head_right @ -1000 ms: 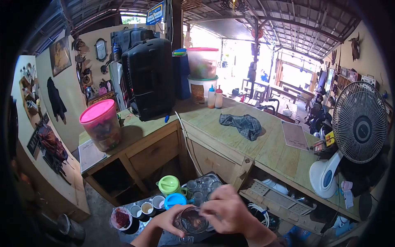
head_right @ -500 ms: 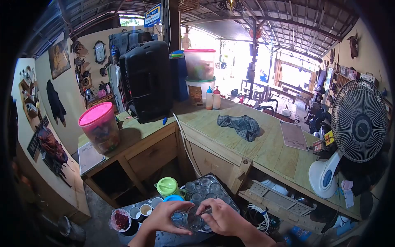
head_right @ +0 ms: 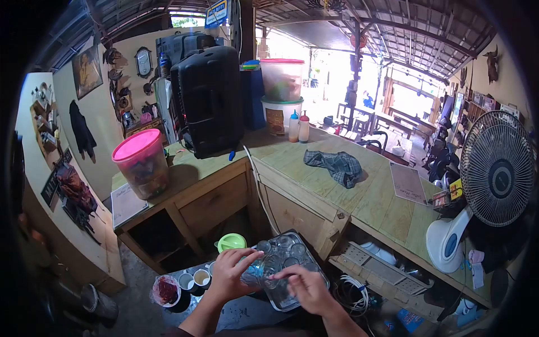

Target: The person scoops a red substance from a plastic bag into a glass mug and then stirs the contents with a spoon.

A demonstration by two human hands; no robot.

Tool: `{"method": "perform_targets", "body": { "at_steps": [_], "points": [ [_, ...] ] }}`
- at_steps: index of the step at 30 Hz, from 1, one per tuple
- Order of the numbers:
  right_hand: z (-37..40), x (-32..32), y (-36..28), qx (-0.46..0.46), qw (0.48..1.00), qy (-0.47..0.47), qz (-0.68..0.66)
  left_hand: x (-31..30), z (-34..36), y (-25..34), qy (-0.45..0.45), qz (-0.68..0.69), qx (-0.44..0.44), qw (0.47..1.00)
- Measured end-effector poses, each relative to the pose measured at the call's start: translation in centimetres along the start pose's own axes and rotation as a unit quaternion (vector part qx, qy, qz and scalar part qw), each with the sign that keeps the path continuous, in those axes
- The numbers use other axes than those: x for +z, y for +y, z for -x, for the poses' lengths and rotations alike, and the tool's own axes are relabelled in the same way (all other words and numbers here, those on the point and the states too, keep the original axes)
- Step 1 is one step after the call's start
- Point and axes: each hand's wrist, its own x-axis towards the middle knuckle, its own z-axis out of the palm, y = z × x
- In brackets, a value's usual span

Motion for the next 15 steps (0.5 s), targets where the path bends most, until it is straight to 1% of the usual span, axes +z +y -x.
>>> {"method": "perform_targets", "body": {
  "at_steps": [1,3,4,5,7,8,9,11,12,13,14,15],
  "points": [
    [0.2,0.0,0.3,0.0,1.0,-0.001,-0.001,0.3,0.1,-0.1,0.0,-0.001,-0.001,1.0],
    [0.3,-0.5,0.8,0.018,0.994,0.042,-0.099,0.7,0.2,-0.4,0.008,0.015,-0.014,1.0],
    [0.5,-1.9,1.2,0.029,0.986,0.088,-0.137,0.8,0.4,-0.5,0.008,0.015,-0.015,1.0],
    [0.5,-2.2,1.5,0.029,0.986,0.087,-0.138,0.9,0.5,-0.6,0.012,0.005,-0.014,1.0],
    [0.5,-2.5,1.7,0.063,0.989,0.065,-0.12,1.1,0.6,-0.5,0.015,-0.004,-0.015,1.0],
    [0.5,-1.3,1.4,0.123,0.986,0.019,-0.107,1.3,0.5,-0.4,0.018,-0.008,-0.009,1.0],
    [0.3,0.1,1.1,0.139,0.981,-0.012,-0.135,1.5,0.4,-0.2,0.022,-0.013,-0.004,1.0],
    [0.5,-0.3,0.8,0.169,0.972,0.021,-0.165,1.7,0.5,-0.2,0.026,-0.012,-0.009,1.0],
    [0.7,-1.2,0.9,0.168,0.972,0.021,-0.164,1.9,0.6,-0.3,0.031,-0.012,-0.016,0.999],
    [0.9,-2.5,1.1,0.157,0.965,0.067,-0.198,2.1,0.8,-0.4,0.031,-0.012,-0.017,0.999],
    [1.0,-3.2,1.2,0.145,0.955,0.113,-0.233,2.4,0.9,-0.6,0.055,-0.016,-0.029,0.998],
    [1.0,-2.4,0.9,0.145,0.955,0.112,-0.233,2.5,1.0,-0.7,0.078,-0.021,-0.042,0.996]
  ]
}}
